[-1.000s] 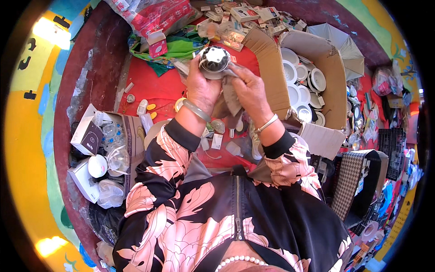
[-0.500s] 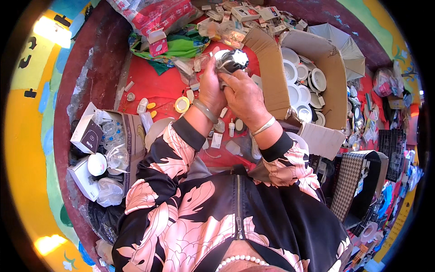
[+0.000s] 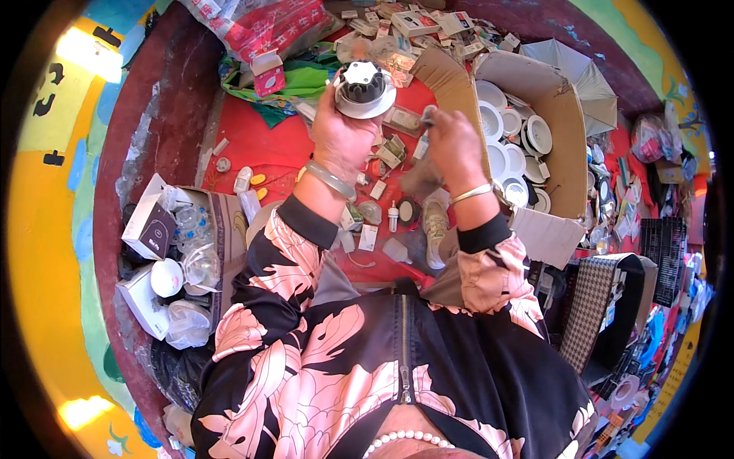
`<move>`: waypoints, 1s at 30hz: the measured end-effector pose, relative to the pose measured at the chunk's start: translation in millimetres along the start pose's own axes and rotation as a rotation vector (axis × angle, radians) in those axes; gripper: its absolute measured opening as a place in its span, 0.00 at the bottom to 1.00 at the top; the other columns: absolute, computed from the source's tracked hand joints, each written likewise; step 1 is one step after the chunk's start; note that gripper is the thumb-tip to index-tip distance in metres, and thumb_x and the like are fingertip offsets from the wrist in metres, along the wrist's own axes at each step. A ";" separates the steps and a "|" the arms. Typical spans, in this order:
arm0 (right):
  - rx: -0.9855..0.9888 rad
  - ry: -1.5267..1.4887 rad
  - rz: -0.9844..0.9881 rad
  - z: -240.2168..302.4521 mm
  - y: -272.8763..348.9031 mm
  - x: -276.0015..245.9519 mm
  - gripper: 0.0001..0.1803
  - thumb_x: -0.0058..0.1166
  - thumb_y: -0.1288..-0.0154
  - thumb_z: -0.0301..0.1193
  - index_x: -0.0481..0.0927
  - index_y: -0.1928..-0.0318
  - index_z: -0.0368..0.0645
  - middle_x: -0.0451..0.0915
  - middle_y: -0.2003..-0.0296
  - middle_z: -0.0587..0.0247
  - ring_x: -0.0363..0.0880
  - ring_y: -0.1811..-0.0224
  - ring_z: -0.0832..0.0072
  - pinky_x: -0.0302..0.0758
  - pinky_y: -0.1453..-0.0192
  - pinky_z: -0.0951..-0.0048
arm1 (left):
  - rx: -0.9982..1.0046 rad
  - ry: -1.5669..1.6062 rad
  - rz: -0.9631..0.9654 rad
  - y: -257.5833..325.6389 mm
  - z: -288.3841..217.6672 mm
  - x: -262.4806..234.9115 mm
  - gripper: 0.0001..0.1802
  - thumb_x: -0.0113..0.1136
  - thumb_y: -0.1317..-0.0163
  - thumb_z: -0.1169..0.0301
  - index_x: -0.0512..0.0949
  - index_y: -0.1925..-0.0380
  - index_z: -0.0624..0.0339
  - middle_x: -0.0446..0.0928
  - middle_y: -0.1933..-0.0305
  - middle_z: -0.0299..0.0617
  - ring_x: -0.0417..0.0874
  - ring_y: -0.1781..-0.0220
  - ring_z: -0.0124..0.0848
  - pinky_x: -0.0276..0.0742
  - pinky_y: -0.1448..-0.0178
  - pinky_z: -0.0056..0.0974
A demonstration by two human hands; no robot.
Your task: The person wipes white circular light fixtures with a cloth and places them into a cardboard box. The person then wipes a small green box by hand.
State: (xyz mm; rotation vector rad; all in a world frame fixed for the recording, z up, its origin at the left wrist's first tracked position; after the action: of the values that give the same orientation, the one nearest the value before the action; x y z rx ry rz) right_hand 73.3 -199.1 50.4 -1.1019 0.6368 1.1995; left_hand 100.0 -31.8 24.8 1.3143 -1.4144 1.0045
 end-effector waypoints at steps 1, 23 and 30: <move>0.003 -0.084 -0.075 -12.9 -3.6 -7.7 0.16 0.49 0.45 0.27 0.81 0.55 0.49 0.77 0.65 0.53 0.77 0.63 0.55 0.76 0.60 0.62 | -0.017 0.008 0.015 -0.5 -0.5 -1.0 0.23 0.41 0.33 0.60 0.66 0.44 0.61 0.68 0.40 0.53 0.69 0.38 0.51 0.65 0.37 0.60; 0.354 -1.648 0.261 25.8 7.4 13.0 0.19 0.52 0.39 0.20 0.73 0.45 0.33 0.77 0.55 0.63 0.75 0.57 0.81 0.73 0.54 0.81 | -0.185 -0.076 -0.033 8.0 29.3 -11.4 0.20 0.46 0.38 0.60 0.73 0.52 0.61 0.77 0.52 0.45 0.77 0.49 0.41 0.71 0.41 0.45; 0.315 -1.353 0.099 6.5 6.5 16.4 0.15 0.53 0.44 0.17 0.77 0.54 0.35 0.79 0.63 0.67 0.75 0.63 0.84 0.72 0.57 0.82 | -0.209 -0.181 -0.061 13.7 35.7 -10.0 0.18 0.46 0.39 0.62 0.74 0.54 0.62 0.78 0.55 0.44 0.79 0.52 0.37 0.73 0.44 0.41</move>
State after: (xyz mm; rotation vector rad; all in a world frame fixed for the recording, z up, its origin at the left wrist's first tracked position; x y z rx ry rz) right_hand 71.0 -186.7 36.5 0.1400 -0.1932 1.5372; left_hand 82.9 -62.7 7.0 1.3098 -1.5597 0.6904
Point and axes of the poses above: each hand's wrist, its own y-axis away from the middle knuckle, its own x-axis out of the palm, z = x × y, the point moved 9 cm from there along -y, towards the middle knuckle
